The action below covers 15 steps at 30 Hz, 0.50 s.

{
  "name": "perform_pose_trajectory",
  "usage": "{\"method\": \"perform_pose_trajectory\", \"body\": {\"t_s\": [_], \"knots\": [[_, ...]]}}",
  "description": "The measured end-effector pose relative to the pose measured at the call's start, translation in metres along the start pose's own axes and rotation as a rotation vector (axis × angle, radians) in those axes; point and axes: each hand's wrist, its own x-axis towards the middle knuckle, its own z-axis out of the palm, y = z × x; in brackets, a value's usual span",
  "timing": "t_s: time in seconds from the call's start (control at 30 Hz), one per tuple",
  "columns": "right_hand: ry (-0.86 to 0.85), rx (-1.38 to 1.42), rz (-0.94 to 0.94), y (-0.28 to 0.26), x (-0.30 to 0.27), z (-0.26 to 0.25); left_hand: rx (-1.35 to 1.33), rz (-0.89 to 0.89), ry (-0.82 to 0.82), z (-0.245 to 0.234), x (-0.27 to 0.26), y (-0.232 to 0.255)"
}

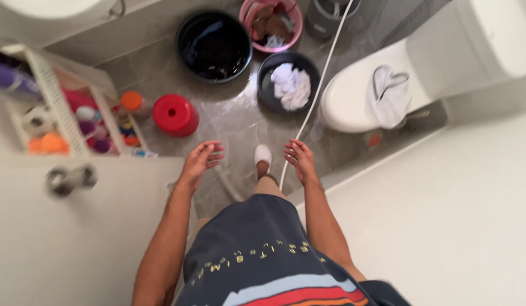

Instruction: Connecting a washing machine inlet hose to a water faucet and the machine itself.

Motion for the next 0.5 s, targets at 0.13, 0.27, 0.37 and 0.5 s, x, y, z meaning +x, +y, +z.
{"method": "perform_pose_trajectory", "body": {"t_s": [0.13, 0.27, 0.37, 0.5], "knots": [[0.002, 0.017, -0.004, -0.08, 0.124, -0.016, -0.168, -0.011, 0.045, 0.042, 0.118, 0.032], [0.022, -0.025, -0.091, -0.147, 0.181, -0.008, -0.315, 0.019, 0.021, 0.051, 0.179, 0.036], [0.02, 0.041, -0.142, -0.164, 0.229, -0.02, -0.377, 0.091, -0.012, 0.043, 0.234, 0.015], [-0.023, 0.124, -0.21, -0.126, 0.257, -0.054, -0.414, -0.034, 0.096, 0.063, 0.261, 0.033]]}}
